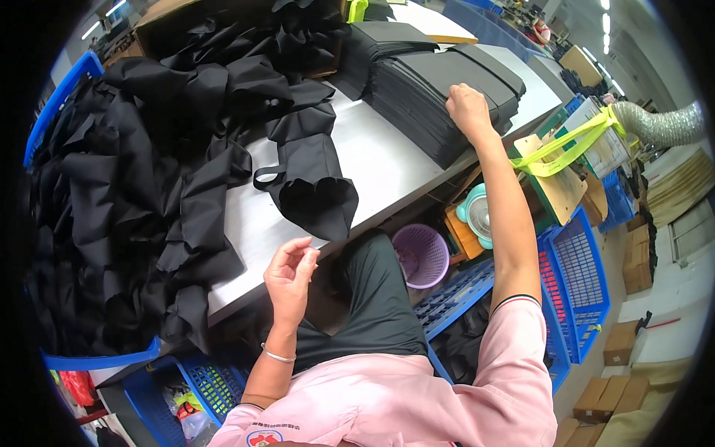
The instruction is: Manually turning black fabric parts inside out at a garment workshop station.
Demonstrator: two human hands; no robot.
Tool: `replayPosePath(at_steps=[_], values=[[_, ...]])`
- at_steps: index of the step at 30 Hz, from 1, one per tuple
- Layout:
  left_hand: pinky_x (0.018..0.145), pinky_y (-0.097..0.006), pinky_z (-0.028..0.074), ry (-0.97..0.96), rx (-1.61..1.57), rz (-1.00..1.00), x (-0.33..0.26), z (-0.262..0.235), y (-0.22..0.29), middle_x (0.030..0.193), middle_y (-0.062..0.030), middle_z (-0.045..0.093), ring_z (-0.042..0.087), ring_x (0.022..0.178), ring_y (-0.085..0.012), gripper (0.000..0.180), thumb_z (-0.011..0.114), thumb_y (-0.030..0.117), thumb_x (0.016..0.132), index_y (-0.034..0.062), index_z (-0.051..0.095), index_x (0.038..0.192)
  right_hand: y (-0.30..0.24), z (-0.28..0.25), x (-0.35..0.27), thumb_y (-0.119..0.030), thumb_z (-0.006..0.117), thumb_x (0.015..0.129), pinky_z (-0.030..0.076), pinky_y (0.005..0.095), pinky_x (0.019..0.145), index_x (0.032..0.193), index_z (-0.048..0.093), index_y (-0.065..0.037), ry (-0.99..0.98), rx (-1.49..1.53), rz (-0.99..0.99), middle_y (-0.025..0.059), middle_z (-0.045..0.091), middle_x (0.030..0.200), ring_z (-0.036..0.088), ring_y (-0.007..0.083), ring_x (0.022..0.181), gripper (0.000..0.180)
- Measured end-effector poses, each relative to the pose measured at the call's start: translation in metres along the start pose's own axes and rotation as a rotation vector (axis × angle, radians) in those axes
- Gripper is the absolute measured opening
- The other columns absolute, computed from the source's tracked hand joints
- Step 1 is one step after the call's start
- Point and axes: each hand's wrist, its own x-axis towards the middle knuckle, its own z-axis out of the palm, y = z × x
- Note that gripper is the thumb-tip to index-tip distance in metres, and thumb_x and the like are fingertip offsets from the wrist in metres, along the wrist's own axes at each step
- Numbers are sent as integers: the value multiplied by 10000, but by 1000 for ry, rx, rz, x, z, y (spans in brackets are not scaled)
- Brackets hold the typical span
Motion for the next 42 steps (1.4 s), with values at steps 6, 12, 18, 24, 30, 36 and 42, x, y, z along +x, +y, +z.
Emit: replayPosePath(at_steps=[6,12,18,24,30,36,42], values=[[743,-188,493,-121,-26,-75,-16,10,-2,953,-14,683,619,838,-54,240,680,9,938,7,662,1178,-13,1,3,-52,641,814,557,413,809,973,603,-21,-66,-237,-96,149,659,936,666,324,937,167],[789,-252,531,-366,-210,-333,-15,18,-5,1132,-80,693,655,960,-122,367,648,205,984,5,613,1290,-59,-40,-46,-47,630,837,555,379,745,1015,626,-38,291,-288,-96,101,606,912,625,277,894,178],[1142,-413,338,-576,-523,-435,-8,57,-45,1574,-120,360,386,1422,-236,735,545,455,1016,41,282,1562,-199,-102,-194,9,629,809,522,401,789,1282,605,-2,62,142,-4,140,608,1039,596,321,925,474],[1164,-348,296,-720,-802,-794,-24,71,-98,1459,-12,422,371,1378,-156,886,684,573,893,115,293,1544,-247,-122,-266,159,532,859,499,300,765,1253,635,25,-83,688,238,150,618,991,621,253,856,428],[1075,-351,448,-657,-1048,-812,-33,71,-103,1283,-70,620,564,1224,-195,825,759,621,764,43,572,1321,-240,-147,-295,125,499,907,437,221,746,1276,628,26,-429,1173,521,71,597,984,559,127,852,404],[1077,-423,481,-782,-865,-821,-51,78,-91,1390,-161,549,526,1313,-284,1162,677,794,598,25,452,1440,-230,-161,-301,63,517,970,434,194,824,1265,617,72,-488,1406,573,32,615,1067,572,89,963,311],[1100,-491,456,-810,-1081,-719,-49,79,-52,1458,-215,478,502,1341,-329,1009,767,588,795,22,339,1513,-231,-166,-319,49,519,971,450,213,828,1262,618,47,-497,1441,546,49,621,1060,584,107,939,307]])
